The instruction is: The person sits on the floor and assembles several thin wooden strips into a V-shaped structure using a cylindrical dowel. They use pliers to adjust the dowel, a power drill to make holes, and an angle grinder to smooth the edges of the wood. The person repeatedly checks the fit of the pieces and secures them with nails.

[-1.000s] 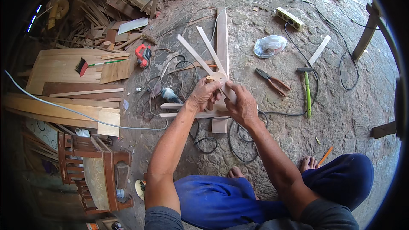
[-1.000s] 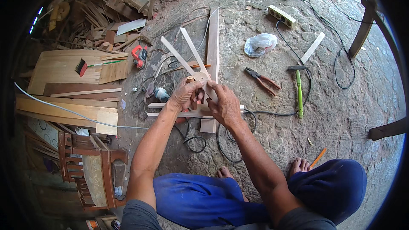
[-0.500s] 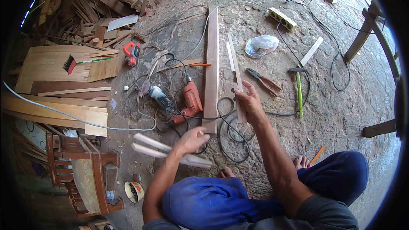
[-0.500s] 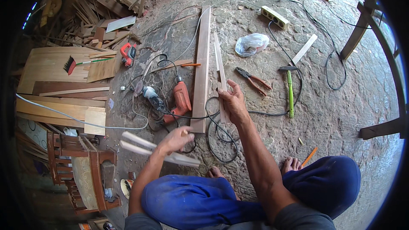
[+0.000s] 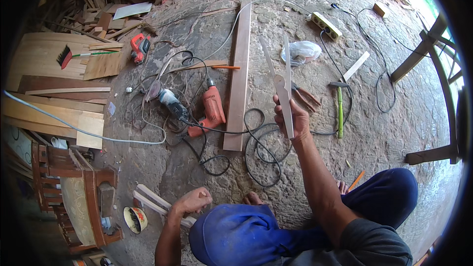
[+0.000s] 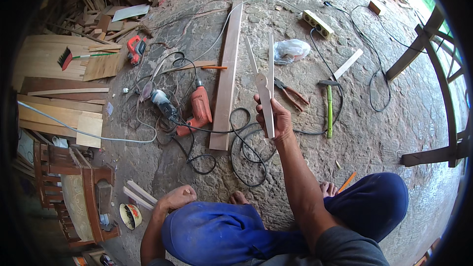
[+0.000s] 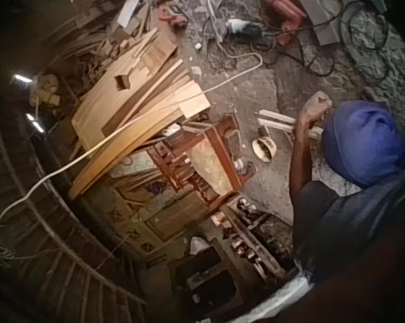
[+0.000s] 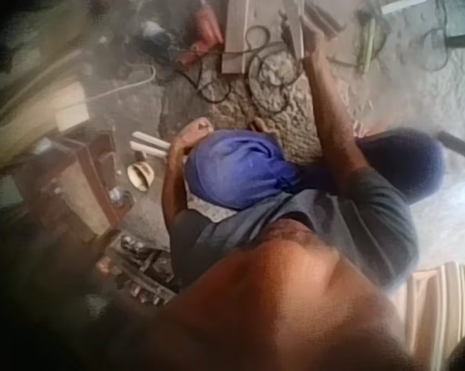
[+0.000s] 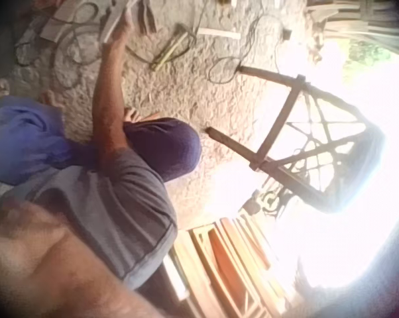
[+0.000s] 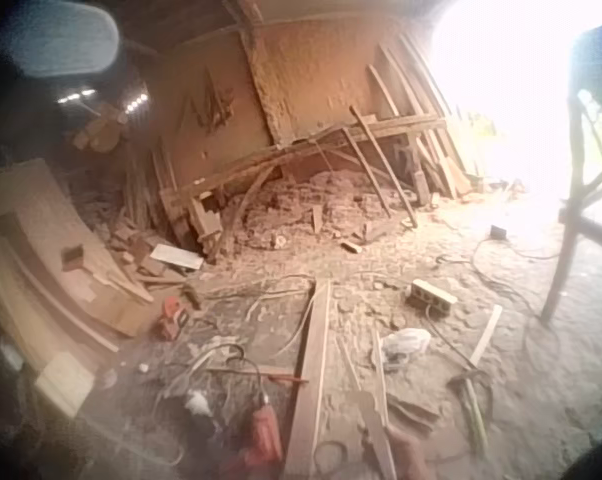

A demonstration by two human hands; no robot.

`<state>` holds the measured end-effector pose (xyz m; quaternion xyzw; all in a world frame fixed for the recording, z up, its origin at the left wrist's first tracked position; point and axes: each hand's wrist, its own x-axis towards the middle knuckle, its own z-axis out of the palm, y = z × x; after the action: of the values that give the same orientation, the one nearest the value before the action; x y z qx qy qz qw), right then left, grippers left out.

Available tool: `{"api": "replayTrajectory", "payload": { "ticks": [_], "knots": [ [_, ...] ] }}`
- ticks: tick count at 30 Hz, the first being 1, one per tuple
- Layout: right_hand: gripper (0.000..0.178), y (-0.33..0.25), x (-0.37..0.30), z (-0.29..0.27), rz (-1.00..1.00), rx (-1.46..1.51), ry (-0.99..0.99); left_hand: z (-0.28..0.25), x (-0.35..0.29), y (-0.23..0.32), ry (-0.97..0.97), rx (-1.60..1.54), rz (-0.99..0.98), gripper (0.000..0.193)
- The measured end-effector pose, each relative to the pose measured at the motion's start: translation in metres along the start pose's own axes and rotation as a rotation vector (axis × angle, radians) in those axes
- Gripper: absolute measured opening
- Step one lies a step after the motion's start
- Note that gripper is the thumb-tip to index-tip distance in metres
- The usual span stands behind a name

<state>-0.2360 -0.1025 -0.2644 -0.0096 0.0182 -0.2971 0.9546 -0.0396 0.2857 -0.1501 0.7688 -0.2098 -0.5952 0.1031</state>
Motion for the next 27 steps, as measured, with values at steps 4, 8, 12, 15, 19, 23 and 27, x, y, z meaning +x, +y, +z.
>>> {"api": "replayTrajectory", "payload": {
  "ticks": [4, 8, 12, 15, 19, 23, 27],
  "knots": [
    [0.053, 0.002, 0.002, -0.009, -0.012, -0.057, 0.05, 0.022, 0.027, -0.039, -0.046, 0.078, -0.038, 0.029],
    [0.055, 0.006, -0.001, -0.013, -0.06, -0.349, 0.179, 0.04, 0.042, -0.056, 0.046, 0.208, 0.033, 0.04],
    [0.054, 0.027, -0.003, -0.005, -0.032, -0.515, 0.218, 0.048, 0.045, -0.044, 0.26, 0.36, 0.194, 0.057],
    [0.046, 0.062, -0.006, 0.008, 0.028, -0.573, 0.211, 0.055, 0.055, -0.007, 0.674, 0.43, 0.547, 0.07],
    [0.039, 0.12, -0.015, 0.023, 0.159, -0.591, 0.161, 0.061, 0.086, 0.057, 0.604, -0.279, 0.649, 0.07],
    [0.036, 0.146, -0.018, 0.03, 0.213, -0.777, 0.068, 0.05, 0.106, 0.082, 0.47, -0.293, 0.586, 0.06],
    [0.037, 0.153, -0.013, 0.039, 0.399, -1.011, -0.061, 0.046, 0.12, 0.079, 0.301, -0.571, 0.749, 0.044]
  ]
}}
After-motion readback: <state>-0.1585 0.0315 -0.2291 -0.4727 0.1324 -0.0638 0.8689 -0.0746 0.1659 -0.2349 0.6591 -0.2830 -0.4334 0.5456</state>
